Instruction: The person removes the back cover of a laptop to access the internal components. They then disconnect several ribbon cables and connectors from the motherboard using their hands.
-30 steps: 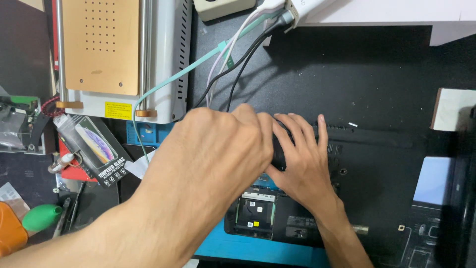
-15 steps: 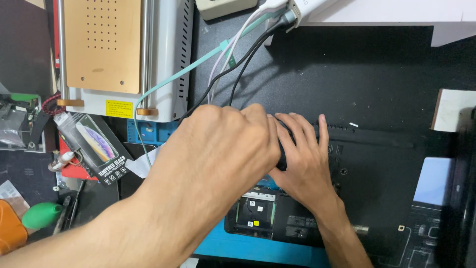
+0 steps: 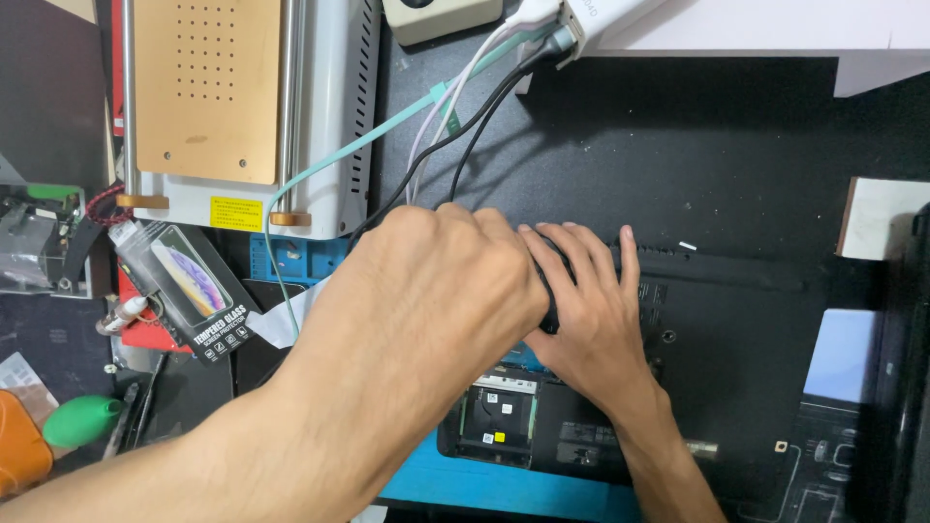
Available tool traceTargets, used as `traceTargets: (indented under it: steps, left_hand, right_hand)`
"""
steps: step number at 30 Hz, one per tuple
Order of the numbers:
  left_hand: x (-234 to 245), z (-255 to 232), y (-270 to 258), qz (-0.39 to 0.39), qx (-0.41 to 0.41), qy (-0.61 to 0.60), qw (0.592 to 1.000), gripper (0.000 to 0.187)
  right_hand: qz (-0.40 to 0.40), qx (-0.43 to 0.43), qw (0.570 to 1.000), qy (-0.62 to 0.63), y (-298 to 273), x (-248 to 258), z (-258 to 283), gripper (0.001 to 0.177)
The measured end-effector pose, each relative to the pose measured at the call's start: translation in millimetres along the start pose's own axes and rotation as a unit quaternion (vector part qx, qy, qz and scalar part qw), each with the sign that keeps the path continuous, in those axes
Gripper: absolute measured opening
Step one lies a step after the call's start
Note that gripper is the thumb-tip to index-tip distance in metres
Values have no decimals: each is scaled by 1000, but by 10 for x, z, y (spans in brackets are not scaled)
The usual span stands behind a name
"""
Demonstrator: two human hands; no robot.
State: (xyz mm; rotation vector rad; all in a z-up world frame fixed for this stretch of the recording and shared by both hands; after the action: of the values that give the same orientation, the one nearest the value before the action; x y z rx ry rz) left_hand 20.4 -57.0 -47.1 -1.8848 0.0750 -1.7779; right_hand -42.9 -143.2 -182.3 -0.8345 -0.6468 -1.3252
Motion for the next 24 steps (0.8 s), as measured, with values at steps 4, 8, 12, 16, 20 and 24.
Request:
traceTargets:
  steps: [4, 8, 12, 16, 20, 24]
  left_hand:
    - [-39, 38, 21, 130, -25, -64, 989, 7]
    - [-77, 44, 6, 81, 3, -84, 993, 10]
    - [-104, 24, -26, 58, 17, -2, 998, 12]
    - [23, 25, -51, -44, 23, -11, 999, 8]
    - [24, 30, -24, 32, -10, -30, 999, 6]
    - [-17, 42, -30, 158, -41, -80, 983, 9]
  right_hand:
    - [-2, 5, 1000, 1, 1, -15, -6, 90]
    - [-12, 15, 1000, -4, -6, -37, -23, 87]
    - [-18, 10, 1000, -5, -11, -22, -19, 85]
    - [-16, 11, 1000, 4, -10, -5, -7, 85]
    - [-7, 12, 1000, -4, 0, -13, -3, 86]
    - [-6, 5, 1000, 5, 4, 4, 8, 84]
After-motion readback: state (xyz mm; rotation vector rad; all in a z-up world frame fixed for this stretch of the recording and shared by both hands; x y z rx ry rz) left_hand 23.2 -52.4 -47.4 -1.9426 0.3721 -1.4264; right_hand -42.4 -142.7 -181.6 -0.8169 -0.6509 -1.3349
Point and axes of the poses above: each hand's wrist, its own y-axis towards the middle knuckle, its own x-axis out of the back of the hand, z = x × y, the point moved 8 cm from there along y, towards the middle knuckle, and after that the axes turned 11 degrees about -x, right-handed, at the moved point
